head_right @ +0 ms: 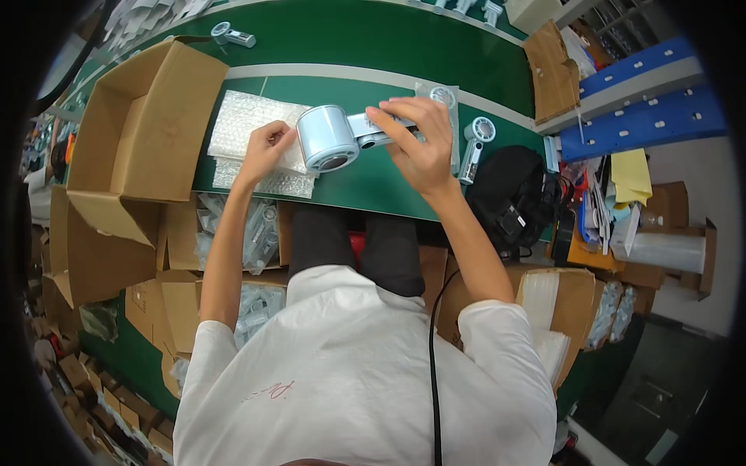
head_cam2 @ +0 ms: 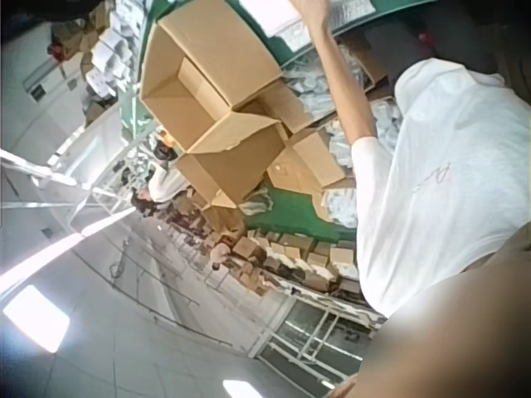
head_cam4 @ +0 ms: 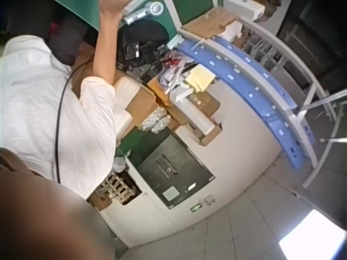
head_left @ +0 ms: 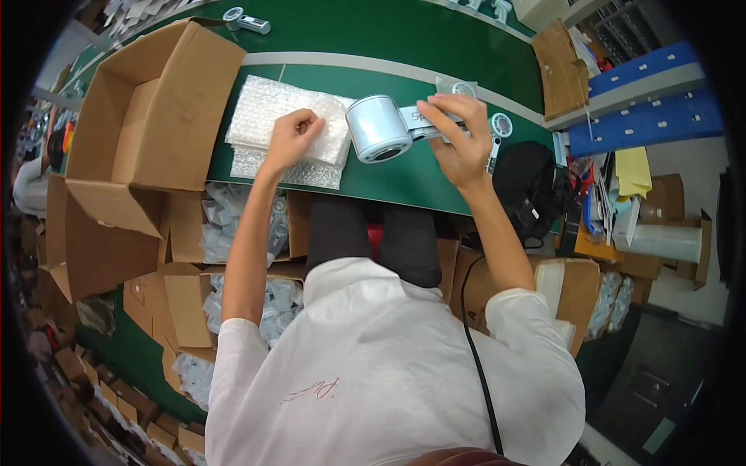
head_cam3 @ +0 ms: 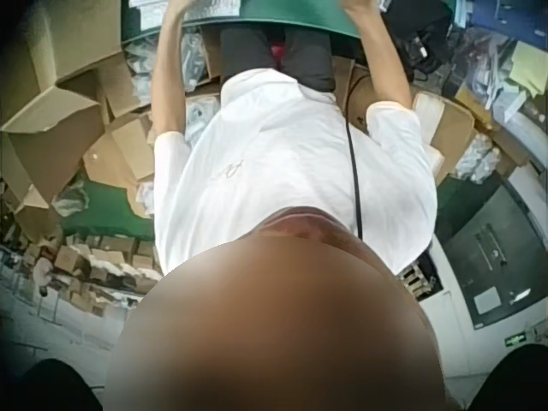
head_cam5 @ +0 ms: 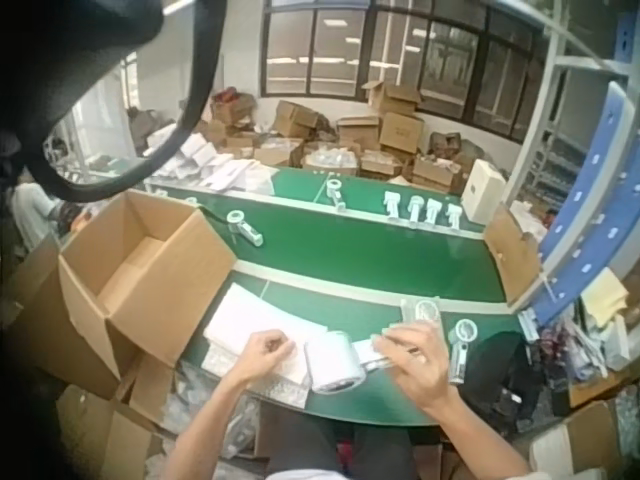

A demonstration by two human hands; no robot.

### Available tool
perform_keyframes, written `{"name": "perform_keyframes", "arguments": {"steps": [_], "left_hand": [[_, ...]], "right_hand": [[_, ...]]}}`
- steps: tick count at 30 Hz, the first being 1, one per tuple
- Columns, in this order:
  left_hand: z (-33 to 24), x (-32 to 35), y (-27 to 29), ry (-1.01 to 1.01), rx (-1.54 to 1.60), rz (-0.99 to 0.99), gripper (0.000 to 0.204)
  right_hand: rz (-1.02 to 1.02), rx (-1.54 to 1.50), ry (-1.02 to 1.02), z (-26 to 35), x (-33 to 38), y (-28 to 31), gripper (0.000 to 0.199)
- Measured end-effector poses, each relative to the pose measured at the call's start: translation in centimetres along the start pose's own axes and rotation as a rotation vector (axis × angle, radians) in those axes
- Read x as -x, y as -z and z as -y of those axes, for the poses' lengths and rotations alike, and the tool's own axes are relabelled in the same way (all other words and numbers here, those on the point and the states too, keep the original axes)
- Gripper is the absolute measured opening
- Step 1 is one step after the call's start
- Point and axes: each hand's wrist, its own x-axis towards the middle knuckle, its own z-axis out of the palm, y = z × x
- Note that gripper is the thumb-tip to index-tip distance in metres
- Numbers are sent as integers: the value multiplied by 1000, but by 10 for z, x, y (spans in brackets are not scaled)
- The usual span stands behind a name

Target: Packing handheld electronic devices into protective plastic bags and bubble wrap sleeves before placing them into boxes.

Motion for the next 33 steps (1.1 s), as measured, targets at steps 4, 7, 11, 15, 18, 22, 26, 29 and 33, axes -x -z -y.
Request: {"name": "perform_keyframes", "arguments": {"steps": [4,7,11,15,18,22,26,29,33], "left_hand": [[2,-3,0,24,108,-26,15],[-1,-4,0,16,159,-58,17],[8,0,-6,39,227,-79,18],[10,-8,0,49,150,-29,17],[6,-8,3,166,336,-42,16],[-21,-16,7,141,366,-90,14],[-74,-26,-7,-248,-68,-161,14],[-134,-23,-28,-499,-344,-211,12],[-158,-7,-36,-557,-448,-251,6]], "right_hand": [[126,-391,-429,31,16,-17,49],[184,-543,-607,44,23,-44,48],[257,-605,-799,52,57,-85,48],[214,-486,-609,44,75,-97,47],[312,-457,-597,36,75,-87,46],[461,-351,-548,36,54,-68,44],[640,-100,-496,44,5,-37,41],[690,-153,-613,37,-47,-11,40],[501,-572,-1095,16,-44,25,38]]}}
